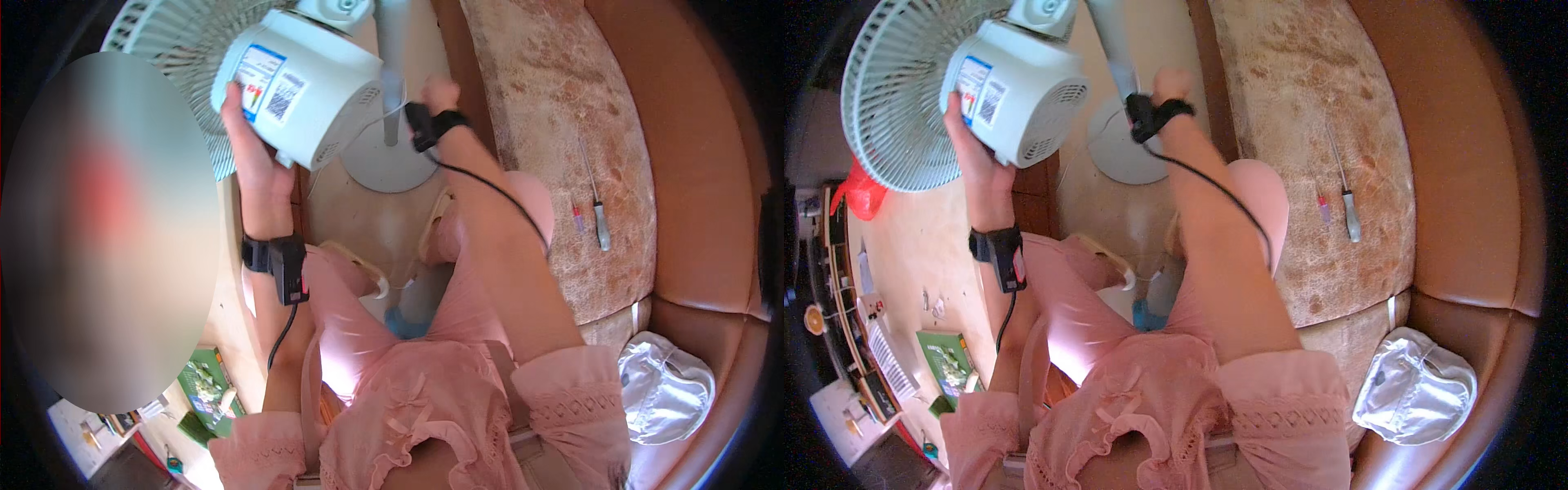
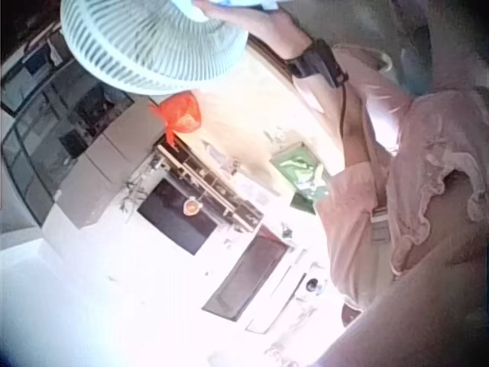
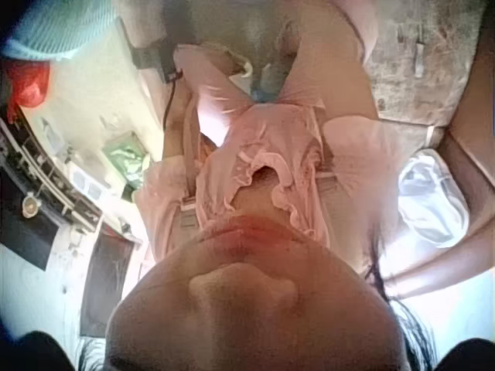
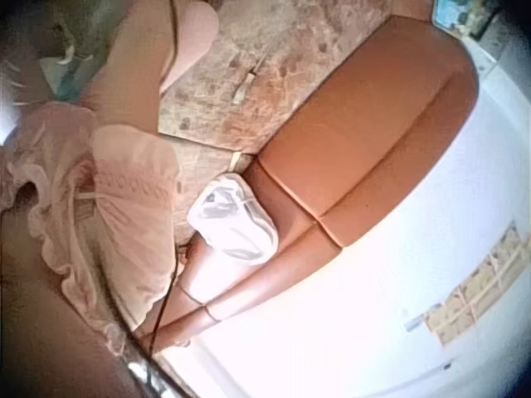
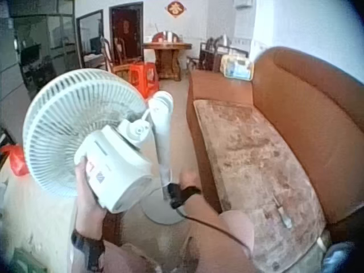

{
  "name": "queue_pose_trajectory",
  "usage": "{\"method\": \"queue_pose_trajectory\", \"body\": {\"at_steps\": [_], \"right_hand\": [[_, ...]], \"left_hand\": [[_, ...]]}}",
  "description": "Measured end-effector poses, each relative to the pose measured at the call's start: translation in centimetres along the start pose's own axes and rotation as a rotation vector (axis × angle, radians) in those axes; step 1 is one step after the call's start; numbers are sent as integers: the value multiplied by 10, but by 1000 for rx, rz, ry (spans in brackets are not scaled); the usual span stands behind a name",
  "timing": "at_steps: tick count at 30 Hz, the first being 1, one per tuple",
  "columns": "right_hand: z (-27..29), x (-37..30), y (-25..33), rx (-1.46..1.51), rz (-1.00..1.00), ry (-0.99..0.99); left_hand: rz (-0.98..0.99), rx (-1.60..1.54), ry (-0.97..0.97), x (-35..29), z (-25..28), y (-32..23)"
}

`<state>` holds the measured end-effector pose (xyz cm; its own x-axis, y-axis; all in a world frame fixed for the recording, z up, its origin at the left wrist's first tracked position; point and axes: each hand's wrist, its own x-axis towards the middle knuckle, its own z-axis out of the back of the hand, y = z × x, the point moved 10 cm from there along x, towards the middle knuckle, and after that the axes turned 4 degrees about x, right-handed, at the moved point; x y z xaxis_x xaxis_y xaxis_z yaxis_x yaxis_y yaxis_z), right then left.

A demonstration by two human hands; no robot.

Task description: Disassemble and repair a small portable fan using a screwdriver.

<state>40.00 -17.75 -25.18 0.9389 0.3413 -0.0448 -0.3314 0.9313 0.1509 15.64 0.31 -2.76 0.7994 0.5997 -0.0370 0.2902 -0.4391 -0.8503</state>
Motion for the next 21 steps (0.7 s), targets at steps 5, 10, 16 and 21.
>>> {"method": "queue_pose_trajectory", "body": {"at_steps": [5,10,16,21], "right_hand": [[160,-39,32,1720,228,-45],[184,-63,90,998,603,-111],[168,-44,103,1489,338,-171],[184,-102,124,1475,304,-310]], "left_hand": [[12,-32,8,-3,11,-1],[-79,-52,-19,-7,4,-27],[-113,-148,-2,-20,7,-38],[-178,-165,10,-39,43,-66]]}}
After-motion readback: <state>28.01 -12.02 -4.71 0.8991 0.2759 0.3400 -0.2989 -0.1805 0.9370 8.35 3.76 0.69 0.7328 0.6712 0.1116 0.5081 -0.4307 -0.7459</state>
